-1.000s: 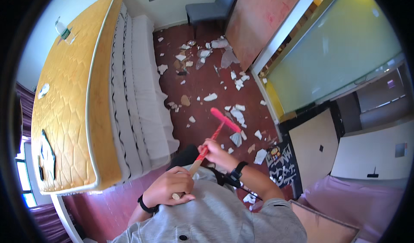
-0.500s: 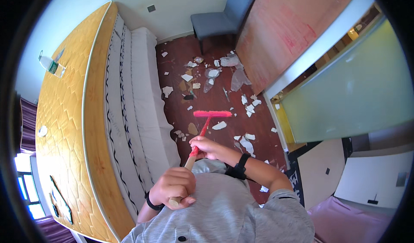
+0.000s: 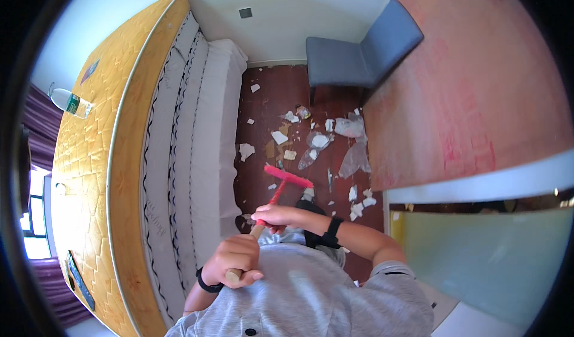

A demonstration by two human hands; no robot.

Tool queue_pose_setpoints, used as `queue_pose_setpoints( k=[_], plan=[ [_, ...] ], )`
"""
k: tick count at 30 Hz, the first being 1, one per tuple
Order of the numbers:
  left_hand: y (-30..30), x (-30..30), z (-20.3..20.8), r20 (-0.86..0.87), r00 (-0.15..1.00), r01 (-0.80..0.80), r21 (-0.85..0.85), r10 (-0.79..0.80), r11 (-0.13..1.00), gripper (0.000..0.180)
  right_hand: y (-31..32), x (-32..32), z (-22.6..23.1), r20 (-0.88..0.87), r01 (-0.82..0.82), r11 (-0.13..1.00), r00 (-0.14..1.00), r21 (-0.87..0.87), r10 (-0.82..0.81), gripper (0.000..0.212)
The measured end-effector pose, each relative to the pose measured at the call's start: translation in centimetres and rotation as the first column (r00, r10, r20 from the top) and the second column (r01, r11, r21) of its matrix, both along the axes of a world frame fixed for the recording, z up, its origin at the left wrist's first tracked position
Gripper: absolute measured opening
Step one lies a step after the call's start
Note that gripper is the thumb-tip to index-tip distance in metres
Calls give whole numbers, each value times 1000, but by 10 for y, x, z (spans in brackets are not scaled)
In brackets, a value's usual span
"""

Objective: The person is sweeping debris and paper scraps into a pile on the floor using a broom.

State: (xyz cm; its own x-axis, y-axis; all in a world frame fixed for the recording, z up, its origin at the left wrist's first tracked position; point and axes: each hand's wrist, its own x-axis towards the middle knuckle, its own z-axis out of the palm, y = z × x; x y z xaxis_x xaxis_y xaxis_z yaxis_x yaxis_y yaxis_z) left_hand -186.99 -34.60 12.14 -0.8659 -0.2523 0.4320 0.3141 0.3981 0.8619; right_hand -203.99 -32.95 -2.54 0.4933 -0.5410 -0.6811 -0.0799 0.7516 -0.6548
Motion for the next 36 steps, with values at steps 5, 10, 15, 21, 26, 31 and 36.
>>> queue_pose_setpoints(
  k=[5,10,15,21,26,31,36],
  plan=[
    [-65,-61,25,-41,989,-141,-16,140,990,32,-85,-55,22,-41,-137,990,990,-16,136,28],
    [-136,-98,26,-10,947,-322,-15,322,946,31,-167,-98,11,-7,-120,992,993,-33,120,27],
    [-226,-127,4,6,906,-419,-134,423,898,27,-260,-132,-9,-62,49,999,997,-18,-50,20],
    [-337,-172,-31,38,902,-416,-183,429,891,30,-398,-187,-32,-152,-78,993,984,90,91,11],
    [-425,-197,-55,23,780,-611,-187,625,769,24,-491,-221,-27,-230,4,1000,973,-12,-7,10],
    [-465,-238,-103,45,859,-501,-140,511,854,26,-575,-235,-49,-336,-35,999,941,5,35,17],
    [-516,-304,-92,157,842,-480,-217,516,850,30,-627,-269,-126,-385,-541,819,726,191,570,44]
  ],
)
